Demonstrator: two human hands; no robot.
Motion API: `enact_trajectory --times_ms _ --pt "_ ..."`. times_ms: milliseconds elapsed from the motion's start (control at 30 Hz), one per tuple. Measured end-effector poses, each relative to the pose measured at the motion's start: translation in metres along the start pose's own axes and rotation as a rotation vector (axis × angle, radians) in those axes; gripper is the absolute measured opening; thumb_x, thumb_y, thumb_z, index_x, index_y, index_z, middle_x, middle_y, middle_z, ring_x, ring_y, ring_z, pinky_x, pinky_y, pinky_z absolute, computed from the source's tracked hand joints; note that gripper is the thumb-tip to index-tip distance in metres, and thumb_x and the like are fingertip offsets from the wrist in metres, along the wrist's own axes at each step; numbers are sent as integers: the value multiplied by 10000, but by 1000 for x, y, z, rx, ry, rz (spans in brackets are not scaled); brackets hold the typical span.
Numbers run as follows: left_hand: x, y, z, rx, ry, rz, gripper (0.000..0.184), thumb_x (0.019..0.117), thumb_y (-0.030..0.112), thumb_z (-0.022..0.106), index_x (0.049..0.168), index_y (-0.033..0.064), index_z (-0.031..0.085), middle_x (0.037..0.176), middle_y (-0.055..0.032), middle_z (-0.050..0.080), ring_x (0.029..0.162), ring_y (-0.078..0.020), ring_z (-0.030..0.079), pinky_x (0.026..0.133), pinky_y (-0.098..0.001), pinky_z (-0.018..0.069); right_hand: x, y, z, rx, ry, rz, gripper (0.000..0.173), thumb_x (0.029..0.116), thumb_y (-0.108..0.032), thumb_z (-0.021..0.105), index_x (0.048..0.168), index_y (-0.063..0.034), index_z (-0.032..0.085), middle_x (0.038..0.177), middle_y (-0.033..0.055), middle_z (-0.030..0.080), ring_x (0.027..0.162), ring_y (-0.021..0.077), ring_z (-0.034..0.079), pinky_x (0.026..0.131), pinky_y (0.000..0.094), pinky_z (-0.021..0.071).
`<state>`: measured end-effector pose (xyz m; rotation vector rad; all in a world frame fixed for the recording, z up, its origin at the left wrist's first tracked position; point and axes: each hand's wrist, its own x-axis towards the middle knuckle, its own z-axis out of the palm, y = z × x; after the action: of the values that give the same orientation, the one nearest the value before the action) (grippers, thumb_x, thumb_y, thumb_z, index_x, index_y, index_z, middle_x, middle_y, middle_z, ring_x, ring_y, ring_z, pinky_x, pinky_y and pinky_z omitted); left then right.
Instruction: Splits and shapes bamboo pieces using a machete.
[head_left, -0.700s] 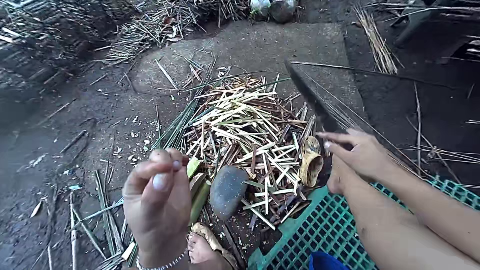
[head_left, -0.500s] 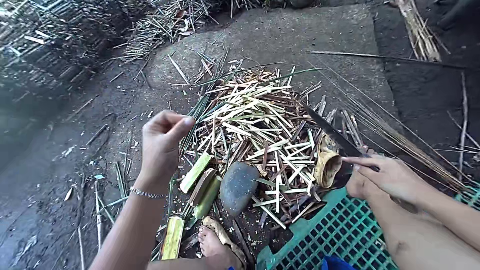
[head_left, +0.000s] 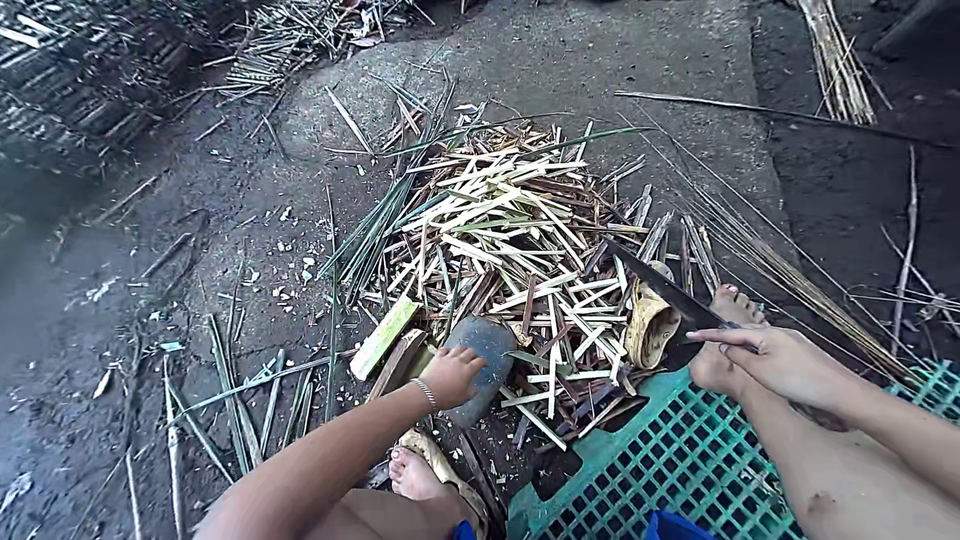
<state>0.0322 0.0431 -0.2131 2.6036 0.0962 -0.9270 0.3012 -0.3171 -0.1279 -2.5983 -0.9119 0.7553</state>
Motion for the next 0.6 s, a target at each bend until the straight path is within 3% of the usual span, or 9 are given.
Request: enact_trajectory --times_ms 67,133,200,233,300,400,467,533,600 --pt "34 20 -1 68 61 80 576 999 267 633 1522 103 458 1563 -146 447 1450 -385 393 1111 -631 337 6 -8 -2 -4 -57 49 396 1048 -13 470 1298 -184 725 1305 194 677 1247 414 602 1058 623 414" --pt "69 34 0 95 98 57 600 1013 292 624 1549 106 429 1633 -132 351 1500 -386 314 1135 -656 297 10 -13 -2 -21 -88 78 402 1049 -25 467 1301 -204 725 1292 189 683 1242 408 603 1052 623 412" --pt "98 45 3 94 72 -13 447 1019 175 597 1445 53 543 1632 -134 352 1526 -375 258 1179 -649 222 11 -19 -3 -31 -120 99 408 1051 -25 461 1312 -207 717 1307 183 678 1267 401 591 1076 610 398" --pt "108 48 6 109 54 -31 378 1013 67 548 1387 24 584 1594 -142 410 1517 -367 285 1198 -637 198 11 -21 -2 -33 -134 103 412 1052 -26 456 1319 -206 713 1319 175 673 1280 393 584 1086 601 393" --pt "114 54 -1 86 68 -26 332 1028 36 492 1333 27 622 1438 -180 570 1417 -364 449 1205 -610 205 11 -21 -2 -34 -141 103 408 1052 -32 452 1317 -202 713 1320 165 675 1274 382 589 1079 592 398" --pt "110 65 -33 -48 231 -32 293 1061 212 514 1238 82 709 1278 -164 683 1312 -335 566 1207 -588 223 12 -18 -3 -37 -156 113 413 1058 -38 443 1322 -210 710 1325 167 671 1276 384 584 1079 591 394" --pt "109 68 -51 -112 490 -20 255 1010 279 635 1166 123 763 1273 -118 697 1308 -323 566 1186 -603 250 12 -19 -3 -33 -159 121 409 1060 -35 443 1320 -202 711 1326 179 667 1273 401 579 1070 604 393" --pt "101 71 -73 -121 618 -24 406 989 277 670 1387 204 654 1532 -67 521 1452 -339 418 1169 -649 246 12 -20 -3 -27 -150 132 400 1060 -32 448 1313 -190 714 1320 193 665 1260 418 581 1054 623 395" --pt "90 67 -90 -115 642 -57 626 968 205 691 1549 249 463 1637 -52 375 1507 -357 320 1160 -666 244 11 -19 -3 -20 -139 142 393 1059 -40 455 1309 -193 717 1305 201 670 1230 420 596 1032 628 407"
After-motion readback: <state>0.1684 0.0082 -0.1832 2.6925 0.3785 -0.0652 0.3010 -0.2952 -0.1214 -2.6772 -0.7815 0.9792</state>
